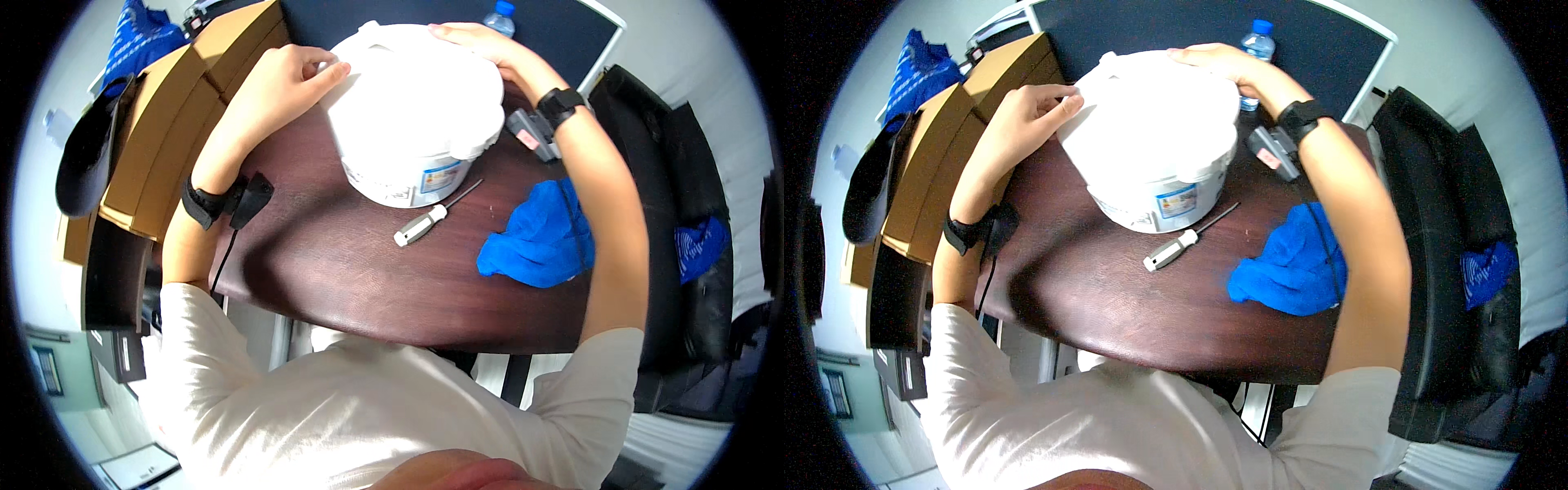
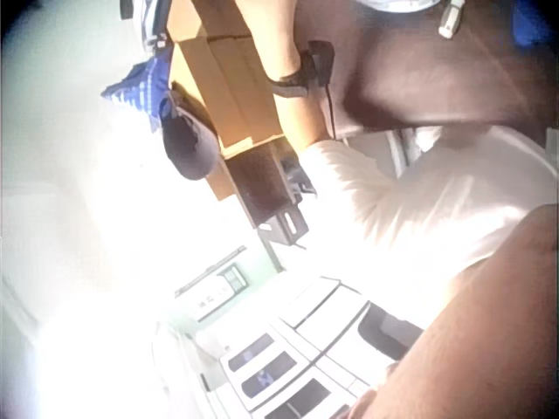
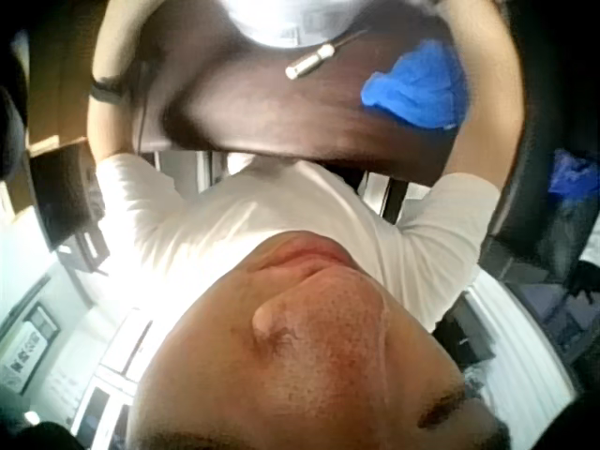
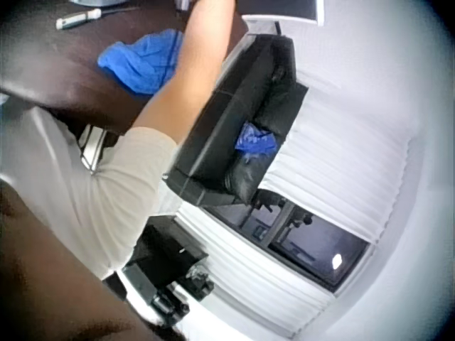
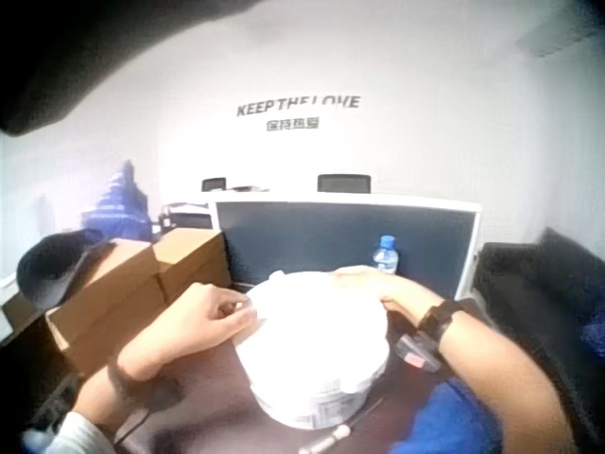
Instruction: The person uses a screwdriver to tighten screws on the bottom of a white cylindrical appliance, then wipes the surface with a blue cloth. The person places the lid on the appliance and secures it.
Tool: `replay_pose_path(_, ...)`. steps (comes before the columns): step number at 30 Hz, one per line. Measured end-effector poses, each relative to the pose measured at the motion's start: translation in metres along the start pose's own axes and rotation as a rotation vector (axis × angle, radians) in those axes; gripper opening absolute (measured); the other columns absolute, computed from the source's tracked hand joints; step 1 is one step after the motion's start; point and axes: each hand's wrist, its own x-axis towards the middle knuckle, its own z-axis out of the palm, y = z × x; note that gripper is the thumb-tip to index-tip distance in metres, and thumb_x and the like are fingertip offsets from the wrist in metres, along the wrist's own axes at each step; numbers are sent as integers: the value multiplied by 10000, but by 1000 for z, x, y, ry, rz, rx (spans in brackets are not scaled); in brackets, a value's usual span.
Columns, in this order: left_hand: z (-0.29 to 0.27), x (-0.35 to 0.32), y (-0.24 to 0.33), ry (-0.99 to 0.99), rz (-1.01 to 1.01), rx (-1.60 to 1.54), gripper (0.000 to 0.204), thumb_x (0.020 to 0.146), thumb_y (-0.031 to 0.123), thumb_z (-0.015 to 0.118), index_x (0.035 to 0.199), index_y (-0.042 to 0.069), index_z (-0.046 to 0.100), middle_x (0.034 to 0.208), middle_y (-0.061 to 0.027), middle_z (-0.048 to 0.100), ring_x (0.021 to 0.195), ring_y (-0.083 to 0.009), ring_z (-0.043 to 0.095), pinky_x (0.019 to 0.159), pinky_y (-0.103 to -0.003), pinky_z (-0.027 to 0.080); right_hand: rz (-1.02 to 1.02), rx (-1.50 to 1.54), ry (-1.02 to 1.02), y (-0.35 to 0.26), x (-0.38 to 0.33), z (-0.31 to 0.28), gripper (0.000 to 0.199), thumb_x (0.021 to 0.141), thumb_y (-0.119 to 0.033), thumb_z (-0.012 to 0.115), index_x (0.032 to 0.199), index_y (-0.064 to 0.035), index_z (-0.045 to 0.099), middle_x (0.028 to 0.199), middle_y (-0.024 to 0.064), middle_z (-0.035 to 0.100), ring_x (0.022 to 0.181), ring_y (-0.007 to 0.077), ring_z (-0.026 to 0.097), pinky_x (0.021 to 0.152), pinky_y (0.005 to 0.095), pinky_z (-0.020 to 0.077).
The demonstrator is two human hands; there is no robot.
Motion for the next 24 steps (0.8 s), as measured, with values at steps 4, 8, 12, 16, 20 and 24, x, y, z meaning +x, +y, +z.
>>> replay_pose_path(4,-1,-9,-21,177,273,18,345,925,325,609,992,8,728,1009,-142,692,813,-237,685,731,-317,542,-208,-176,2,-29,6,-27,472,963,-459,545,1231,-80,628,1154,79,653,1047,174,620,916,336,496)
replay_pose_path(8,19,-13,-25,92,452,-176,266,943,156,532,1088,-3,690,1256,-156,621,1194,-306,574,1019,-394,439,-400,871,45,-78,-20,-55,493,1019,-354,388,576,-148,322,513,-30,291,437,115,294,400,265,231)
replay_pose_path(12,35,-4,-30,117,462,-302,341,868,44,446,1104,10,690,1279,-145,615,1263,-309,524,1098,-411,365,-189,822,23,-23,-16,-8,545,1000,-270,417,495,-165,238,472,-49,191,424,85,192,420,251,169)
replay_pose_path(16,36,-5,-33,157,493,-298,316,895,67,453,1087,37,702,1240,-136,638,1220,-297,555,1037,-373,429,-179,772,-44,-20,-12,-6,541,987,-277,421,488,-162,248,476,-48,210,434,85,194,428,250,180)
replay_pose_path(20,34,-5,-40,107,500,-282,349,925,100,406,1129,42,683,1284,-119,616,1300,-306,484,1088,-403,372,-143,846,6,-29,-23,2,515,970,-258,402,484,-170,256,452,-25,236,390,116,241,390,268,186)
replay_pose_path(24,31,4,-47,60,501,-253,358,968,147,388,1189,71,659,1314,-105,600,1360,-303,412,1119,-439,329,-179,884,58,-34,-38,7,532,963,-264,399,466,-159,241,438,-19,227,375,120,223,392,275,183)
